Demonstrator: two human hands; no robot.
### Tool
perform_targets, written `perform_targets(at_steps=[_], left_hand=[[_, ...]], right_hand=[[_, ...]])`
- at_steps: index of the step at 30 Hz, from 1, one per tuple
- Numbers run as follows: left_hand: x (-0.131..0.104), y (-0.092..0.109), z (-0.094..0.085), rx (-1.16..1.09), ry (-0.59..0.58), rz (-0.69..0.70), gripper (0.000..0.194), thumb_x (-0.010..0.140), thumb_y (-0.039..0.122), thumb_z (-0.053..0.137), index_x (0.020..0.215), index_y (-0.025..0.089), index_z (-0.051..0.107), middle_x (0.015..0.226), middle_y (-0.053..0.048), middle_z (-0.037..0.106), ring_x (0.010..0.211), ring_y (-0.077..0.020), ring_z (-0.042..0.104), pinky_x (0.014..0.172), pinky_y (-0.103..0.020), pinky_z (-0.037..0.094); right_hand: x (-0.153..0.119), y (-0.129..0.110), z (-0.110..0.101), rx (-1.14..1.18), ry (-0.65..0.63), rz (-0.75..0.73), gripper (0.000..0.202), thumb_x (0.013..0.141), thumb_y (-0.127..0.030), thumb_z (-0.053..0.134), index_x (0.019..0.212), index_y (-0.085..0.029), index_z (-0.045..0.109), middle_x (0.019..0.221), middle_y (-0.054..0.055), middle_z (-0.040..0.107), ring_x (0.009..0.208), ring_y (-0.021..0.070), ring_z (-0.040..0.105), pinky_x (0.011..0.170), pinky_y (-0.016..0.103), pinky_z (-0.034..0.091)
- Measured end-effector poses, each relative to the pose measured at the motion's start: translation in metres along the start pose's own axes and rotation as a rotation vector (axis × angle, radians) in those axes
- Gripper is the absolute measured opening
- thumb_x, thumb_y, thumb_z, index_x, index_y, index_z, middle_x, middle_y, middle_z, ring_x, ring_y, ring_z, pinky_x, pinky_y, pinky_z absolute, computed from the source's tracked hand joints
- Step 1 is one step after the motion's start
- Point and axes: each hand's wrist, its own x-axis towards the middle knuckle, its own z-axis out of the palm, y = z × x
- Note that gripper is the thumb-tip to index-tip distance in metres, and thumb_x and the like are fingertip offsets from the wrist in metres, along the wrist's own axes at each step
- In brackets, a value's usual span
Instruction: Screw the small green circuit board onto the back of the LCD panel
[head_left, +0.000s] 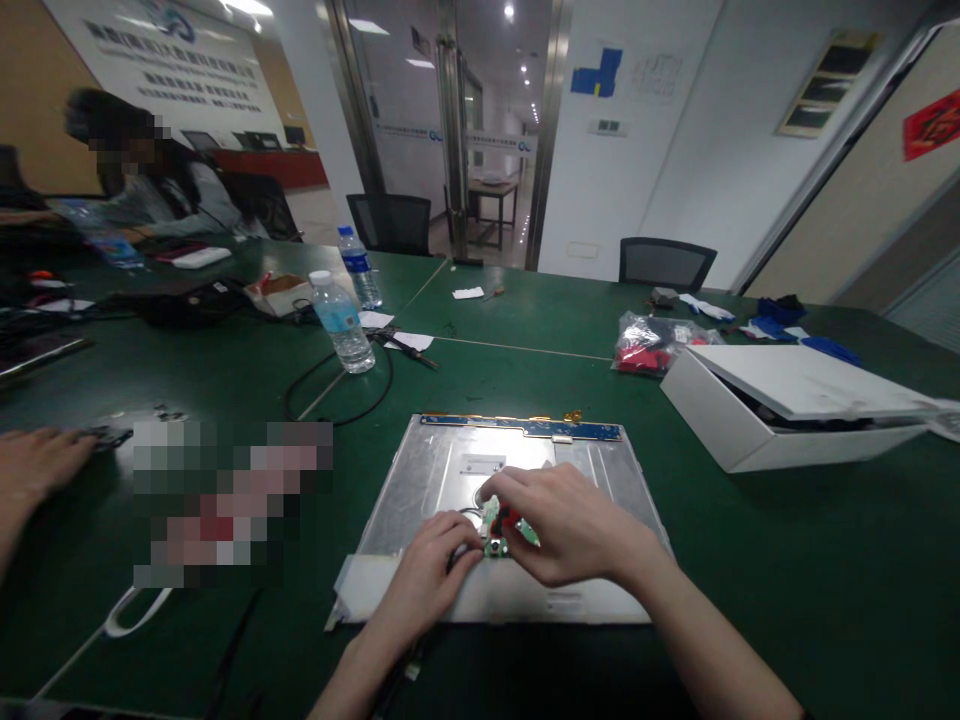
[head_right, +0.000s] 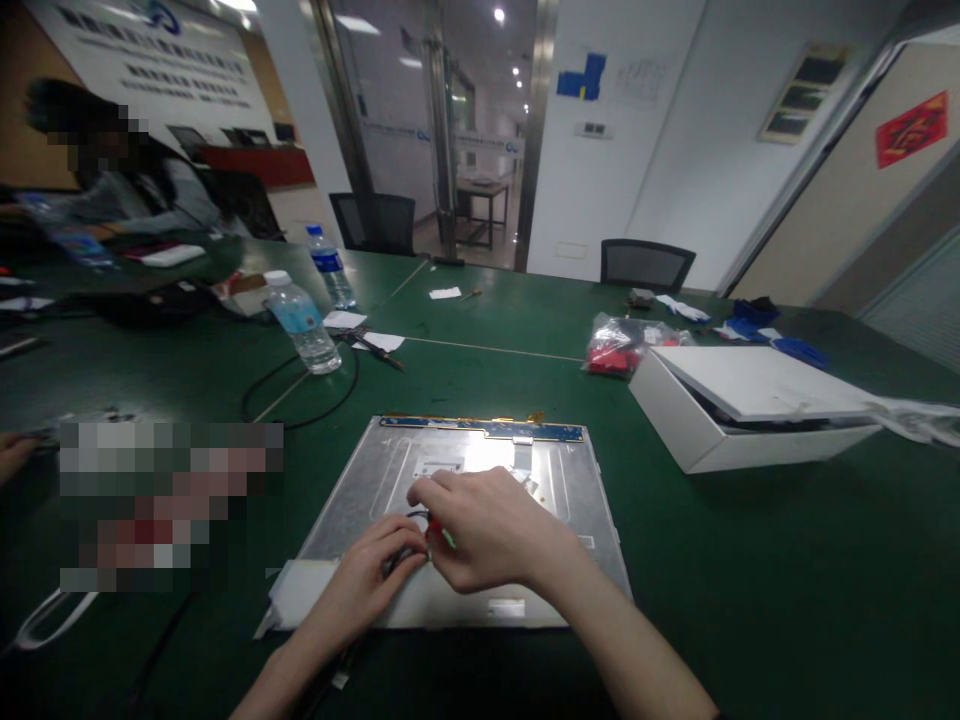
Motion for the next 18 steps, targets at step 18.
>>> perform_targets(at_steps=[18], left_hand=[[0.000, -0.001, 0.000, 0.014, -0.003, 0.002, 0.013, 0.086, 0.021, 0.053, 0.081, 0.021, 0.065, 0.088, -0.004, 0.064, 0.087, -0.0215, 0.059, 0.080, -0.033, 0.046]], right_hand=[[0.002, 0.001, 0.005, -0.060, 0.043, 0.015, 0.022, 0.081, -0.024, 0.049, 0.103, -0.019, 0.050, 0.087, 0.003, 0.064, 0.068, 0.0147, 0.053, 0.052, 0.028, 0.022]])
